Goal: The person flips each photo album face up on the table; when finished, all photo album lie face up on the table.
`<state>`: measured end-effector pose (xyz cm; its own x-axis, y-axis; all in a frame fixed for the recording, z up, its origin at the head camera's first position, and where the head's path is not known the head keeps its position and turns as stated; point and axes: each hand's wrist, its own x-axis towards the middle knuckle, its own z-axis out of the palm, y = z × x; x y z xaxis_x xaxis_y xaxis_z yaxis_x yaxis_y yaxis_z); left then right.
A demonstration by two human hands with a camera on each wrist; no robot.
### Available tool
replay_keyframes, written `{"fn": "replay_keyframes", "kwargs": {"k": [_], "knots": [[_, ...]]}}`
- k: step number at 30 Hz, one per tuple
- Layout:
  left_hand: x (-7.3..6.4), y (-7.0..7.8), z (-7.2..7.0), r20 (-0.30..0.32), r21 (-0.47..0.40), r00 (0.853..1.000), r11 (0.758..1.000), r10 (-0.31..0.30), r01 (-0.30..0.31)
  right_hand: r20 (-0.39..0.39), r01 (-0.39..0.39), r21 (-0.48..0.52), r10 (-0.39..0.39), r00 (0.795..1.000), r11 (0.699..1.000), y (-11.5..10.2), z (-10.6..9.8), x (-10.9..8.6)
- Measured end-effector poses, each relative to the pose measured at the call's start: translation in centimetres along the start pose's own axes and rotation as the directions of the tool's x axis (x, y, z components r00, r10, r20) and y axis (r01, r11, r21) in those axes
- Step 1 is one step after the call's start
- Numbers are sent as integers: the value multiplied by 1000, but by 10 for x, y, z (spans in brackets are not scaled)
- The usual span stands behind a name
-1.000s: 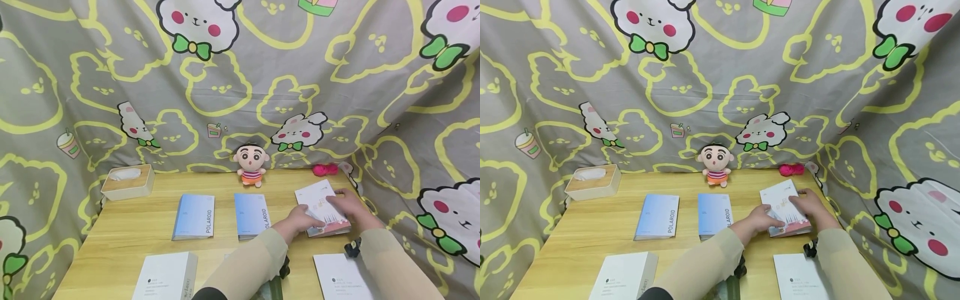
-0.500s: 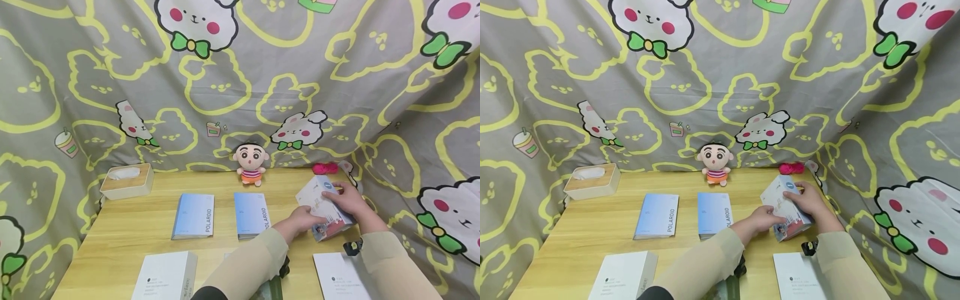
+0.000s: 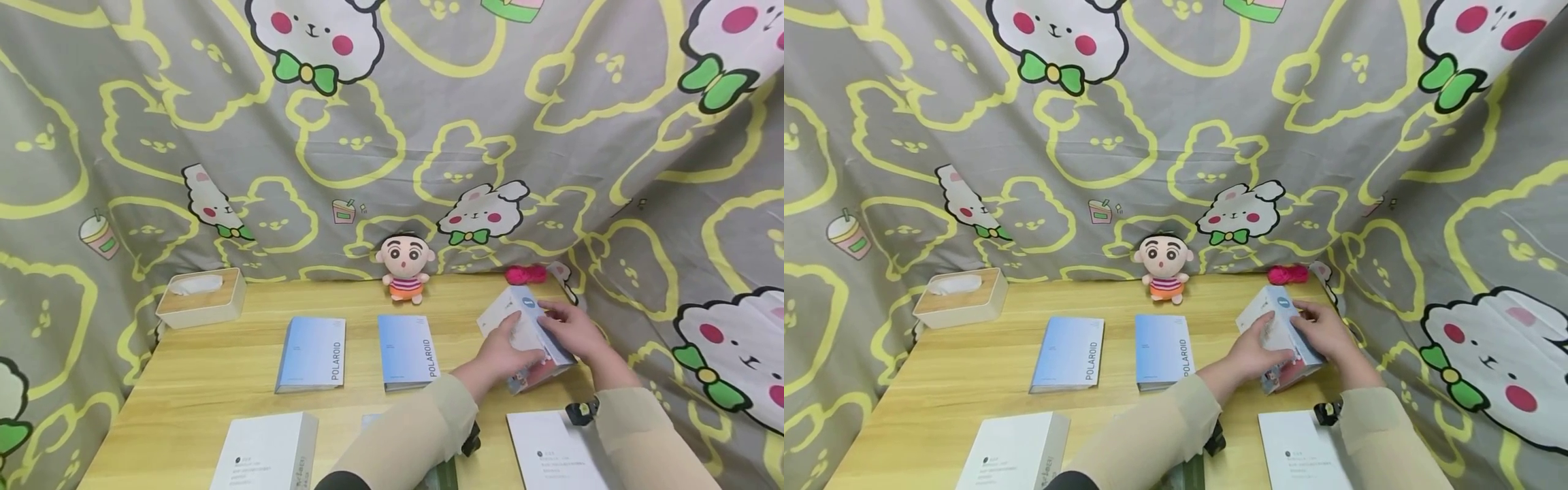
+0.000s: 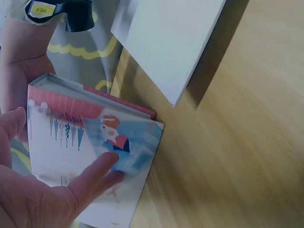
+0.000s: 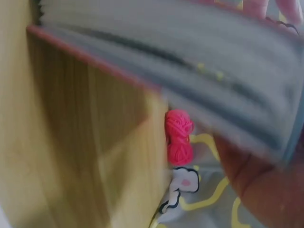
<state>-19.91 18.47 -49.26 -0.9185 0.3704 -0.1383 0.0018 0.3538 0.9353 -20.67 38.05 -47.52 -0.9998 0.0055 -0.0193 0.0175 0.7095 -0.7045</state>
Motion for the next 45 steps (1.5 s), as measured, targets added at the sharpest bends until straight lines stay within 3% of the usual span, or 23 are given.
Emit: {"fn": "replay_keyframes", "kwargs": {"k": [10,17,20,25,29,32,39,45], "knots": [[-4,6,1,-6,7,1000,1000,-20,20,26,105,118,-108,994,987,7,-3,-13],[-7,9,-3,-9,0,1000,1000,1,-1,59,94,267,-114,992,959,10,-1,-14],[-7,9,-5,-4,-27,1000,1000,2,-2,115,61,346,-107,988,936,14,-3,-15],[-6,7,-6,-6,-61,1000,998,-29,29,243,5,461,-132,961,887,23,-5,-18],[-3,3,-6,-4,-57,999,997,-42,42,284,26,502,-193,939,865,26,-6,-19],[-2,2,-5,-3,-65,999,997,-47,47,292,32,501,-204,935,865,26,-6,-20],[-4,1,-4,-12,-94,999,995,-45,43,277,40,408,-165,947,912,16,-12,-22],[0,-2,-1,-11,-138,1000,990,-28,26,239,88,415,-201,950,906,14,-11,-19]]}}
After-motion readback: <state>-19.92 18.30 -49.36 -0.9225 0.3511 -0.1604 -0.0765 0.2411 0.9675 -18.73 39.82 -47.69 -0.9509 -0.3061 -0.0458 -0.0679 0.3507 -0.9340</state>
